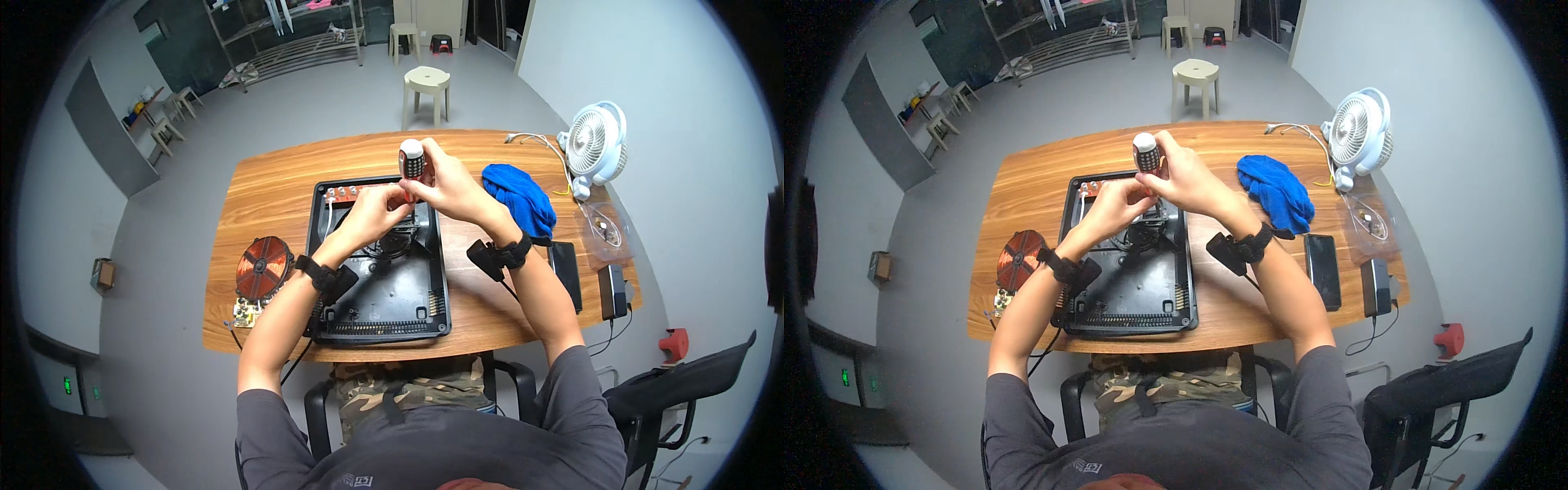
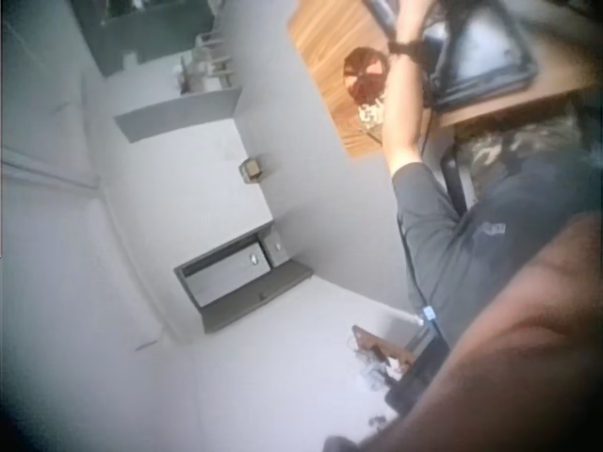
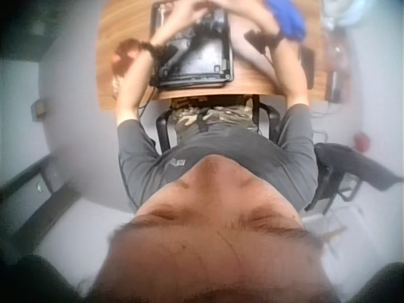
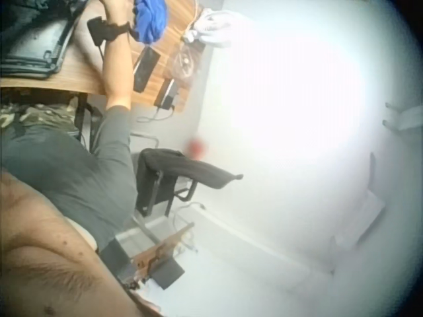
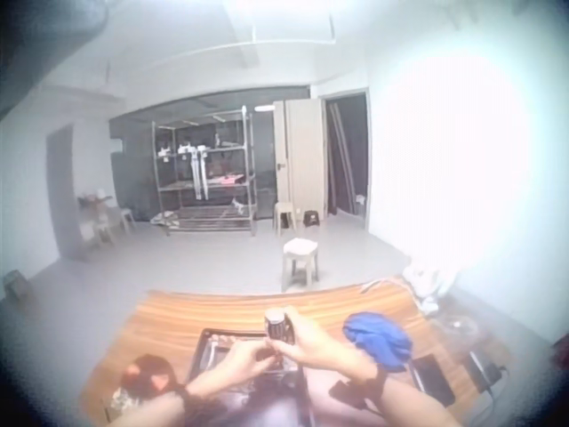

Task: The person disassembles a small electronic device on a wooden table, using a screwdriver to remove screws and separate internal components including a fan and circuit board. Parts are placed on the table as they are removed.

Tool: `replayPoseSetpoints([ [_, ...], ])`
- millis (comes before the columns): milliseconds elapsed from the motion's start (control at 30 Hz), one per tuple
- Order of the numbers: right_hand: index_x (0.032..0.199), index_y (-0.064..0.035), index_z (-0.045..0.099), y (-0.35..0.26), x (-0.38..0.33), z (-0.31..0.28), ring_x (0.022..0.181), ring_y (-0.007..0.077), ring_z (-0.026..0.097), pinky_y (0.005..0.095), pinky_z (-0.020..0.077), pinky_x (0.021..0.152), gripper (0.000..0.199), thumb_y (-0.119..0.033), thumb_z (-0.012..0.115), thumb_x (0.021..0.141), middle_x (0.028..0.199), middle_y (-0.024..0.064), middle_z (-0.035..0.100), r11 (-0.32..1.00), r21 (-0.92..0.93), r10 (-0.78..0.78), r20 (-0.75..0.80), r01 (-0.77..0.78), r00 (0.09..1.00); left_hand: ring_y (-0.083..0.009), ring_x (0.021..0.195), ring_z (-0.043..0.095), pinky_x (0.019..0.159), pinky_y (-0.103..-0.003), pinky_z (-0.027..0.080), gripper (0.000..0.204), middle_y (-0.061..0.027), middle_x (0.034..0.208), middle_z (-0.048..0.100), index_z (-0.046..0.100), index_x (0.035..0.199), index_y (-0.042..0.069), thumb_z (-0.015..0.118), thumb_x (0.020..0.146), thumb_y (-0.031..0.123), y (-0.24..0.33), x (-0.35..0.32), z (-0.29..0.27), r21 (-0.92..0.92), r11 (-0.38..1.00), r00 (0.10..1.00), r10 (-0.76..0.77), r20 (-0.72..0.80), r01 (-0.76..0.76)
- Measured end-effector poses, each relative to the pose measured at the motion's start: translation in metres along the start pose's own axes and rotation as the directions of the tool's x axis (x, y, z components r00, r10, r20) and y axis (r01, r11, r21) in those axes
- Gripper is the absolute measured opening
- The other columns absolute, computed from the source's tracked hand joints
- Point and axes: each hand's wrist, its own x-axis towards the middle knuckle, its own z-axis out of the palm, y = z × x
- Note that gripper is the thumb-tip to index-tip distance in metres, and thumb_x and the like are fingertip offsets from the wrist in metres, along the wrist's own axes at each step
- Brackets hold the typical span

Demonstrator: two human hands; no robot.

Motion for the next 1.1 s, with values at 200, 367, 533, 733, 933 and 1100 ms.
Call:
replayPoseSetpoints([
  [200, 0.129, -0.0049, 0.044, -0.003, -0.003, 0.002, 0.096, 0.0319, 0.073, 0.0395, 0.0568, 0.082, 0.054, -0.011, 0.077, 0.087, 0.102, 0.0192, 0.07, 0.989, -0.148, -0.03, -0.033, 0.025, 0.999, -0.0255, 0.082, 0.075, 0.077, -0.036, 0.058, 0.019, -0.0192, 0.087, 0.075, 0.072, 0.099, -0.005, 0.07, 0.087, 0.01, 0.001, 0.009, 0.002, 0.092, 0.996, 1.0, 0.007, 0.025, -0.01],
  [367, 0.126, -0.0049, 0.044, 0.007, -0.004, 0.002, 0.091, 0.033, 0.072, 0.0413, 0.0559, 0.081, 0.052, -0.01, 0.077, 0.086, 0.097, 0.0179, 0.068, 0.991, -0.132, -0.026, -0.02, 0.024, 0.999, -0.023, 0.085, 0.075, 0.078, -0.037, 0.057, 0.021, -0.0181, 0.09, 0.076, 0.071, 0.103, -0.004, 0.072, 0.088, 0.011, -0.004, 0.014, 0.007, 0.131, 0.991, 0.996, -0.014, 0.093, 0.001],
  [533, 0.12, -0.0044, 0.045, 0.008, -0.002, 0.005, 0.087, 0.0311, 0.07, 0.0405, 0.055, 0.079, 0.047, -0.009, 0.076, 0.086, 0.095, 0.0162, 0.066, 0.989, -0.139, -0.041, -0.003, 0.04, 0.999, -0.0317, 0.086, 0.075, 0.077, -0.04, 0.057, 0.02, -0.0213, 0.09, 0.074, 0.068, 0.1, -0.005, 0.07, 0.091, 0.012, -0.01, 0.013, 0.009, 0.138, 0.989, 0.995, 0.041, 0.092, -0.053],
  [733, 0.118, -0.004, 0.045, 0.011, -0.003, 0.004, 0.086, 0.0308, 0.069, 0.0405, 0.0548, 0.078, 0.044, -0.009, 0.075, 0.087, 0.094, 0.0157, 0.066, 0.99, -0.137, -0.033, 0.0, 0.032, 0.999, -0.0363, 0.088, 0.073, 0.078, -0.043, 0.056, 0.021, -0.0231, 0.092, 0.073, 0.067, 0.101, -0.005, 0.069, 0.091, 0.013, -0.012, 0.014, 0.011, 0.143, 0.987, 0.993, 0.055, 0.103, -0.07],
  [933, 0.117, -0.0036, 0.046, 0.014, -0.003, 0.003, 0.085, 0.0311, 0.069, 0.0409, 0.0548, 0.078, 0.042, -0.009, 0.075, 0.088, 0.093, 0.0158, 0.066, 0.989, -0.147, -0.02, -0.005, 0.019, 1.0, -0.0359, 0.092, 0.074, 0.08, -0.041, 0.057, 0.022, -0.0229, 0.095, 0.074, 0.068, 0.104, -0.004, 0.07, 0.091, 0.014, -0.012, 0.015, 0.012, 0.175, 0.981, 0.992, 0.069, 0.106, -0.087],
  [1100, 0.116, -0.0035, 0.047, 0.011, -0.004, 0.003, 0.088, 0.034, 0.07, 0.0421, 0.055, 0.079, 0.042, -0.012, 0.077, 0.088, 0.093, 0.0175, 0.067, 0.986, -0.165, -0.027, 0.006, 0.028, 1.0, -0.0357, 0.092, 0.074, 0.08, -0.041, 0.057, 0.021, -0.0229, 0.093, 0.074, 0.068, 0.102, -0.004, 0.071, 0.09, 0.012, -0.021, 0.015, 0.016, 0.156, 0.985, 0.993, 0.064, 0.095, -0.078],
])
